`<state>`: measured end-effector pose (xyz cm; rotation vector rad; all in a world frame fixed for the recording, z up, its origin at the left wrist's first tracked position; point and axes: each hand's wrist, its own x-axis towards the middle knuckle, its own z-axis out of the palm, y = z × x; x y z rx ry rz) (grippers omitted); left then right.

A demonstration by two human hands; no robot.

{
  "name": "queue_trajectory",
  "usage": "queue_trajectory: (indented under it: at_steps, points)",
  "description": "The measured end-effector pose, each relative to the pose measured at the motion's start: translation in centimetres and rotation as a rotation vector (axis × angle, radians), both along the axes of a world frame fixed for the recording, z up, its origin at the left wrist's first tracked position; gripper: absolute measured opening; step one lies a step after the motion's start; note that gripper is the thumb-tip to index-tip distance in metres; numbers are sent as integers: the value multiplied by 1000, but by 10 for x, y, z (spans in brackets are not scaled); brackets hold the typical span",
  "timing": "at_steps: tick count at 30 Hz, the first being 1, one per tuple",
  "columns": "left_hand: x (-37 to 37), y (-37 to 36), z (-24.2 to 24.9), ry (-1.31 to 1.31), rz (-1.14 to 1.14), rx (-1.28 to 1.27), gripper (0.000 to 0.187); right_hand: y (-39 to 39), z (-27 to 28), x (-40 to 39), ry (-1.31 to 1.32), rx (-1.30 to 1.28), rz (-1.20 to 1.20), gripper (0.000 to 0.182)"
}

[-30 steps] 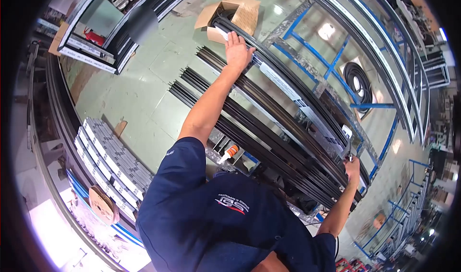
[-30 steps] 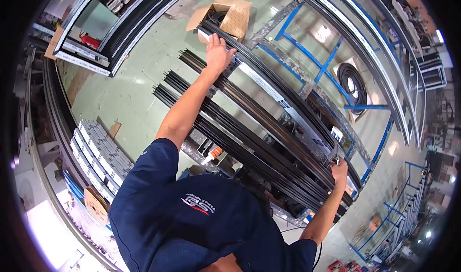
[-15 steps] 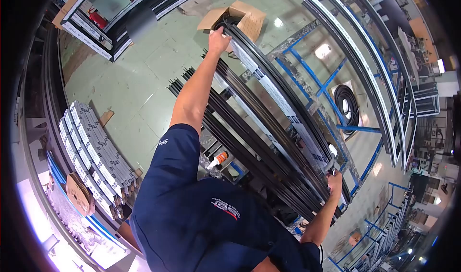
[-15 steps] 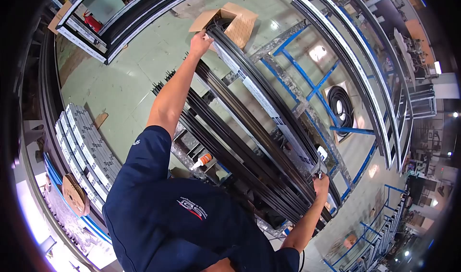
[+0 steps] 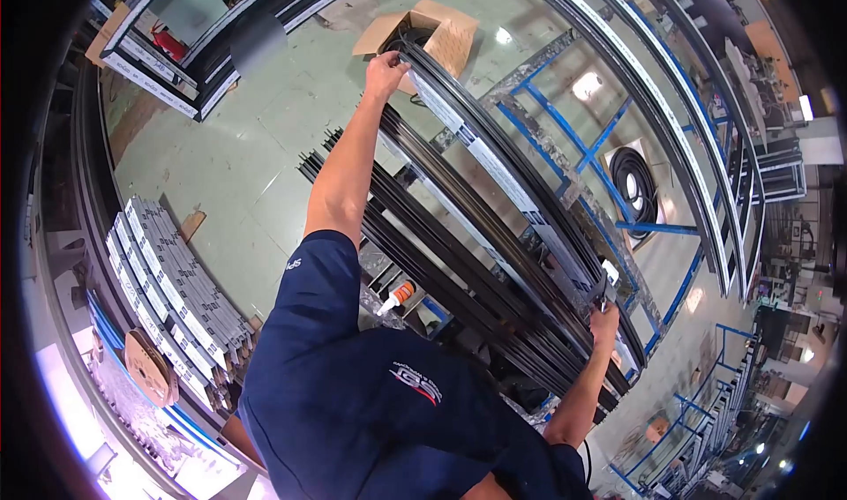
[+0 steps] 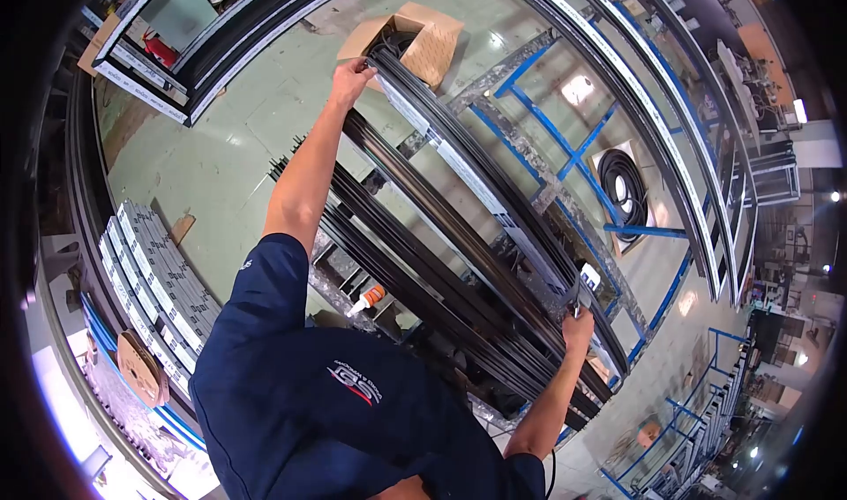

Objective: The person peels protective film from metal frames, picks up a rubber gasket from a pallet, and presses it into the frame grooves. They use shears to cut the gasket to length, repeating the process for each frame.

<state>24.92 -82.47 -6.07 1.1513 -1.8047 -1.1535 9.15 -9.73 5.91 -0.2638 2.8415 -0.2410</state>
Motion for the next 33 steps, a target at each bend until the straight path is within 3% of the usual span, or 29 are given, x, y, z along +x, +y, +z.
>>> queue_trajectory:
  at_steps: [4,9,15,22,27,33]
  points:
    - [-3,-6,-9,47,-31,-29,51,-25,2,12,136,-32,100,32]
    - [-5,-22,-28,19,-41,-73,43,-74,16,12,-38,-25,140,35]
    - [-3,-8,-5,118,-76,44,33,-153,30,28,-88,-33,200,33]
    - [-3,-8,-2,74,-101,93,38,-244,15,55,-102,-26,304,35]
    - [1,-10,-6,99,-119,80,38,-272,26,63,-152,25,374,37]
    - [2,-4,3,105,-133,155,40,-237,19,57,-219,5,420,43]
